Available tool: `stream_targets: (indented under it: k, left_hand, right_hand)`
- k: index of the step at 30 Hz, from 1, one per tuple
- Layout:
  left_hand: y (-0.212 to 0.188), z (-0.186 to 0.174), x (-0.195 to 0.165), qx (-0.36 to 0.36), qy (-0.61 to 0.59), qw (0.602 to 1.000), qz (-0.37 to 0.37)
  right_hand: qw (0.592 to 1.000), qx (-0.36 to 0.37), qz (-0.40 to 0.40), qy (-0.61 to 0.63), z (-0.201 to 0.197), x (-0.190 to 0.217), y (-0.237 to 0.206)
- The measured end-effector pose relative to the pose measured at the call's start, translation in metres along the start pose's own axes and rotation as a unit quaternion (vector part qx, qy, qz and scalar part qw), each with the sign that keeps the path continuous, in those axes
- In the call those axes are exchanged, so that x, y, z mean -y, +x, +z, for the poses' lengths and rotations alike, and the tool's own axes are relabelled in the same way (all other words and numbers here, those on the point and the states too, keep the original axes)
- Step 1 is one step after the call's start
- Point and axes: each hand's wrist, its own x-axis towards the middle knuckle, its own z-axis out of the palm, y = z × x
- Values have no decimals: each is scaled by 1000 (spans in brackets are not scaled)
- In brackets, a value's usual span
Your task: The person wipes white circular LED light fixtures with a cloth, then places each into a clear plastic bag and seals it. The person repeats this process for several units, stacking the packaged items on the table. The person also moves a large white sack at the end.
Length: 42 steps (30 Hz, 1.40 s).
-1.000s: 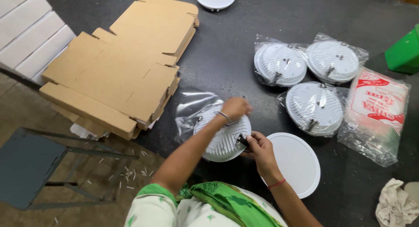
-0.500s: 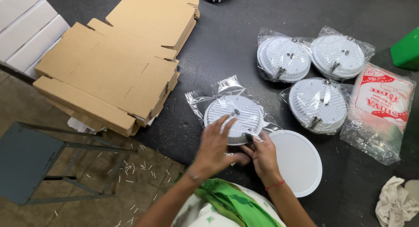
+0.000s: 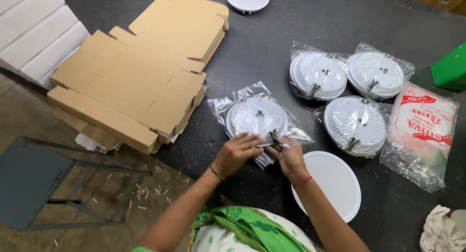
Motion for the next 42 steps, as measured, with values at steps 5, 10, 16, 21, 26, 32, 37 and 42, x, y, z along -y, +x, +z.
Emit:
stream_targets:
  k: [5,10,16,21,26,32,37,42]
  left_hand:
    - [-6,-10,-23,-17,-113,992,-59]
    - [3,-26,1,21,87,995,-50]
    - [28,-7,27,36,74,996,27]
    - [59,-24,31,-108,-5,994,-32]
    - [58,-71,3,-159,-255,870,-390]
    - [28,-67,-45,-148,-429,758,-468]
    - [20,-62,-61,-112,-429,765,-467]
    - [45,-84,-69,-51,-339,830,-439]
  right_hand:
    - [999,-7,-28,-22,-3,-10,14]
    - [1000,-15,-5,-14,1,-8,16]
    - [998,44,-8,-33,32,23,-2]
    - [974,120,-61,-183,32,105,-72]
    - [947,-55,-234,-215,2,165,-96]
    - [933,176,-32,-312,-2,106,-75]
    - [922,275,7,-272,3,94,-71]
    - [890,286,55,-352,22,112,-71]
